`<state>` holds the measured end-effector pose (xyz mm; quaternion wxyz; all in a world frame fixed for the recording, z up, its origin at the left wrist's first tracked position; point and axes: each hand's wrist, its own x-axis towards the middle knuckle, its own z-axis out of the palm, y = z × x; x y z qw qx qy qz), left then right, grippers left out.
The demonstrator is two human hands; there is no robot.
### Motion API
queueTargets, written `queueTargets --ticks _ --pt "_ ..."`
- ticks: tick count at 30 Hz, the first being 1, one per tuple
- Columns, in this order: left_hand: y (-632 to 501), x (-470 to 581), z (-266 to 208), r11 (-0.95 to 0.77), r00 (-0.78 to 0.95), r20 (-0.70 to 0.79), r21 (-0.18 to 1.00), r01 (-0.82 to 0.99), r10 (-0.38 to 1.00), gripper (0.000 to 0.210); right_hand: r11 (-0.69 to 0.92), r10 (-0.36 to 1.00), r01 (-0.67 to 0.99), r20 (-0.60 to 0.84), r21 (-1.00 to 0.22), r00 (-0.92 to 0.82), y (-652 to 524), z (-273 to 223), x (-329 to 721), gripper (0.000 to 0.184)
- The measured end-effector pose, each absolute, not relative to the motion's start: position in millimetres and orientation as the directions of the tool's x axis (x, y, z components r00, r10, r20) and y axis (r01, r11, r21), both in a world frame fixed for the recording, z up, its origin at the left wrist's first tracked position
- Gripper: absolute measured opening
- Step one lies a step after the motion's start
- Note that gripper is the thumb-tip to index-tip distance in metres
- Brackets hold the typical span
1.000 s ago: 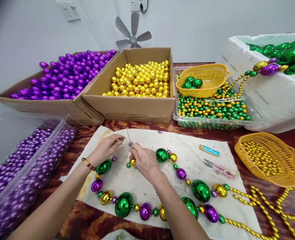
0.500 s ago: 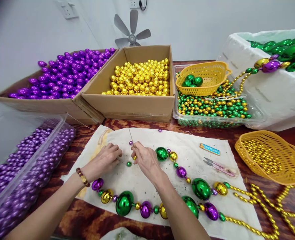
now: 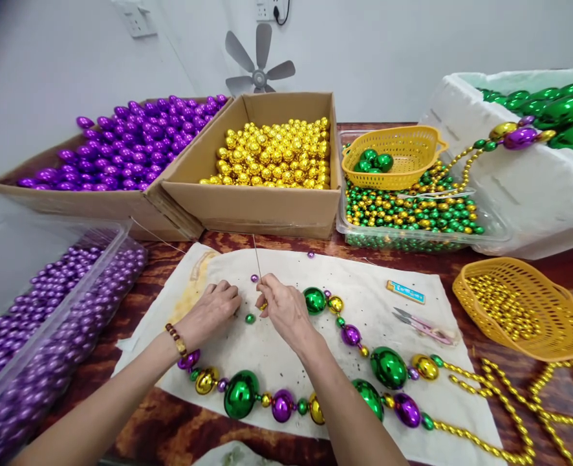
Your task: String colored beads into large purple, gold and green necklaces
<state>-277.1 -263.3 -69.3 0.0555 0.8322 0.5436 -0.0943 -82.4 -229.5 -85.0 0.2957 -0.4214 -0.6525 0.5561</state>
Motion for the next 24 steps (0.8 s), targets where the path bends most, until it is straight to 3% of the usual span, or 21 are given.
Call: queueTargets --ticks 5,10,13,17,20,24 --pt "-264 -283 -59 -0.357 0.375 -0.186 0.122 0.926 0.908 0.017 0.009 0.872 0.164 -0.072 -0.986 -0.484 -226 -77 -84 0.025" --pt "-263 -295 -50 -0.185 0.261 -0.105 0.462 0.868 0.960 0.012 -0.004 0.850 0.127 -0.070 -0.992 -0.523 -223 -69 -83 0.026" --pt "-263 -297 -46 -0.055 0.155 -0.087 0.682 0.729 0.984 0.012 -0.018 0.828 0.089 -0.064 -0.996 -0.557 -220 -60 -84 0.026" --pt "-265 -292 -43 0.076 0.048 -0.100 0.926 0.371 0.994 0.017 -0.011 0.786 0.098 -0.069 -0.995 -0.614 -211 -49 -88 0.024" --pt "-265 -287 -46 0.157 0.033 -0.164 0.977 0.146 0.986 0.018 -0.021 0.741 0.084 -0.072 -0.996 -0.668 -205 -45 -93 0.024" --pt "-261 -286 -56 0.202 0.041 -0.203 0.979 0.032 0.978 0.019 0.086 0.710 0.115 -0.020 -0.990 -0.704 -198 -42 -101 0.020"
